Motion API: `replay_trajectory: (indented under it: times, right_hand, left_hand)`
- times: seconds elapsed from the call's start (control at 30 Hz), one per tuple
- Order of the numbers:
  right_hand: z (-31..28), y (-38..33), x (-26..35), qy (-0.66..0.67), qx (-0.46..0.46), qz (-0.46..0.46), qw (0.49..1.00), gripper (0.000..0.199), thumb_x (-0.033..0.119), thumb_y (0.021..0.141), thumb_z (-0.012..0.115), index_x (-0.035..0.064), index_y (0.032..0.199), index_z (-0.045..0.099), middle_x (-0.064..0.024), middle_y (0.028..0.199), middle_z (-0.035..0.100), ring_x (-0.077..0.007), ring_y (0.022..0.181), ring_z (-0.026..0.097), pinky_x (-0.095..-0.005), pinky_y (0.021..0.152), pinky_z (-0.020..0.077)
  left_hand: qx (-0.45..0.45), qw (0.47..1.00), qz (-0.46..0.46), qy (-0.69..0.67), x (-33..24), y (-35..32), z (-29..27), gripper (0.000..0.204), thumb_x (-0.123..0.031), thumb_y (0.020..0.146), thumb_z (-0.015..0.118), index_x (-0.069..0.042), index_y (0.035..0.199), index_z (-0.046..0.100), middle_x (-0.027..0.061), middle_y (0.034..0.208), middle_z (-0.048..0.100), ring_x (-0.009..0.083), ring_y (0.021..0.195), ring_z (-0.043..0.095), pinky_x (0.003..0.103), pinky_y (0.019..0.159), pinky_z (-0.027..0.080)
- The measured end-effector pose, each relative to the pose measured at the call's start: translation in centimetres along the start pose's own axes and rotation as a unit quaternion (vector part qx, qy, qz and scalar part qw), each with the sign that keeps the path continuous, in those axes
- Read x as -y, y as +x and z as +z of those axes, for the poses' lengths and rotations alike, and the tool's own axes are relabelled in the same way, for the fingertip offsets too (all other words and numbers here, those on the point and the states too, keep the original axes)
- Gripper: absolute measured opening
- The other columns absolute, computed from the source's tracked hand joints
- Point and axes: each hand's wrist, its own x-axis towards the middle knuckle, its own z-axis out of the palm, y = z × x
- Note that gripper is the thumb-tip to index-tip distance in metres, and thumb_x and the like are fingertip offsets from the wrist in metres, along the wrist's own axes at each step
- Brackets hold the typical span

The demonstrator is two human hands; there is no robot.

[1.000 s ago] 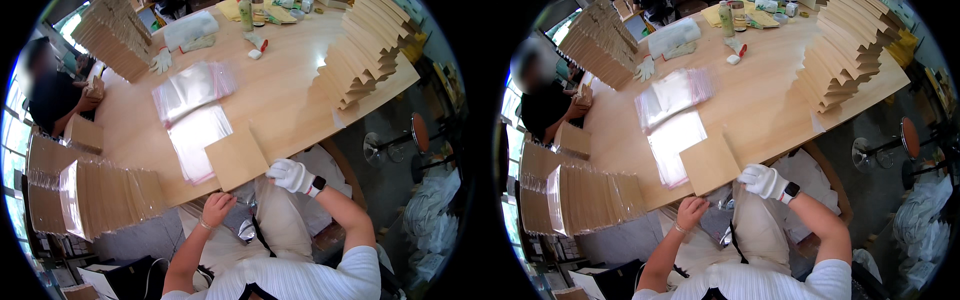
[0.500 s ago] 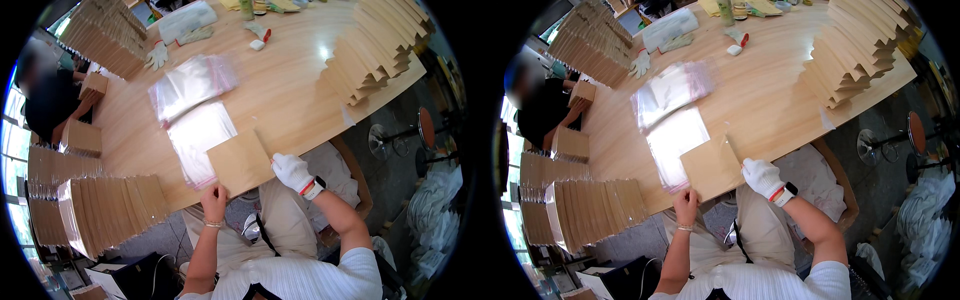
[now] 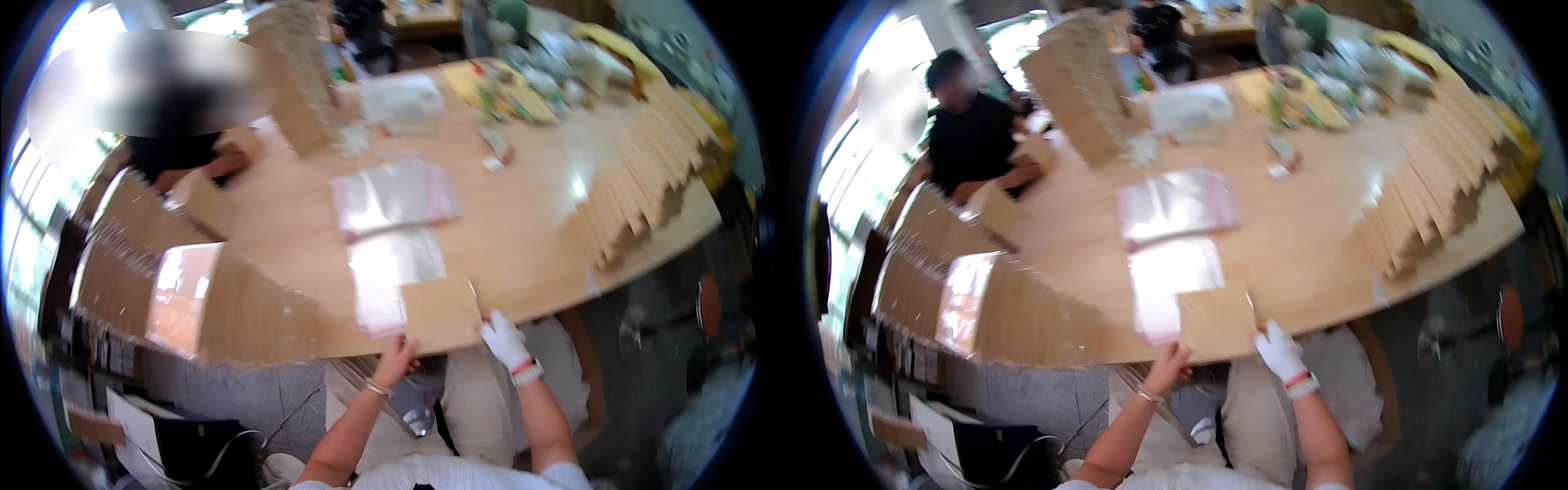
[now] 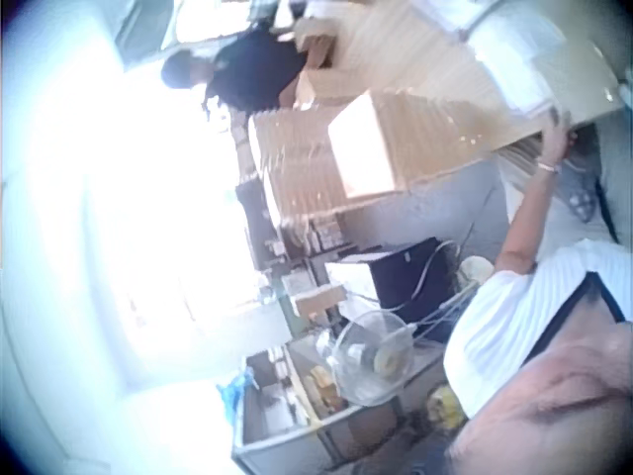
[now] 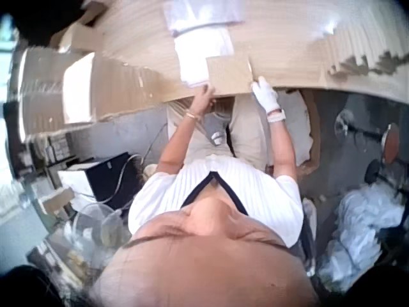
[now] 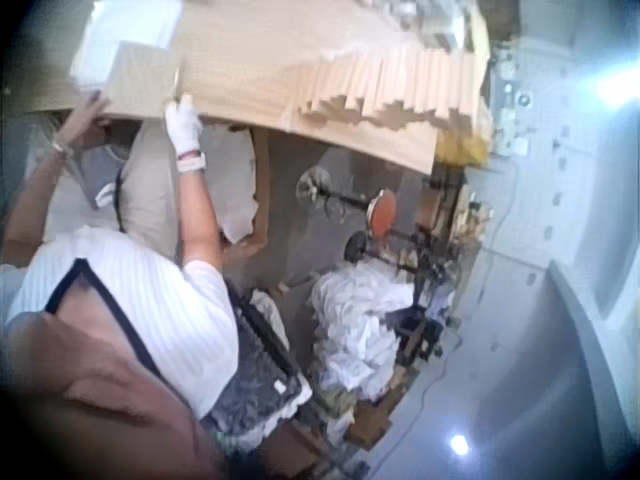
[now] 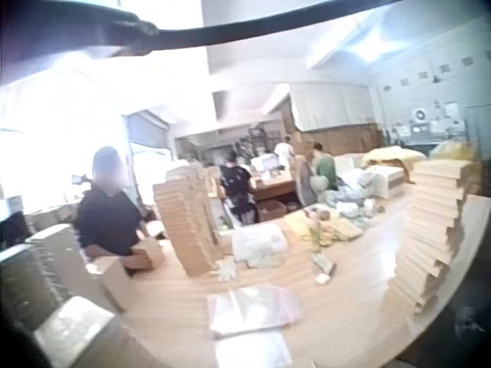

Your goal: The person repeatedly picks up small cardboard pieces and inserts them into clear plastic bags on a table. They seal each bag and place it into a growing stack. Another person nearby stacks similar cardboard pieces.

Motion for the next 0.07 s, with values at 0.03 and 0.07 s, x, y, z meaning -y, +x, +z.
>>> replay_trajectory:
  times: [0.03, 0.07]
  right_hand:
    - [0.6, 0.2, -1.4, 0.035, -0.008, -0.042, 0.998, 0.032, 0.027, 0.086, 0.050, 0.0050, 0.109, 0.053, -0.0138, 0.077, 0.061, -0.0260, 0.071, 0.060, -0.0385, 0.064, 0.0458]
    - [0.1, -0.4, 0.1, 0.133, 0.017, 0.004, 0.991, 0.034, 0.021, 0.086, 0.051, 0.0045, 0.117, 0.049, -0.0091, 0.075, 0.059, -0.0181, 0.069, 0.057, -0.0325, 0.064, 0.0449]
  left_hand:
    - [0.024, 0.999, 0.017, 0.016, -0.6, 0.5, 0.3, 0.038, -0.033, 0.091, 0.047, 0.000, 0.109, 0.043, 0.0040, 0.075, 0.053, 0.0086, 0.056, 0.052, 0.022, 0.048, 0.043]
    - [0.026, 0.997, 0.059, 0.029, -2.0, 0.0, 0.1, 0.037, -0.033, 0.091, 0.047, 0.000, 0.108, 0.043, 0.0038, 0.078, 0.051, 0.0083, 0.056, 0.050, 0.021, 0.048, 0.042]
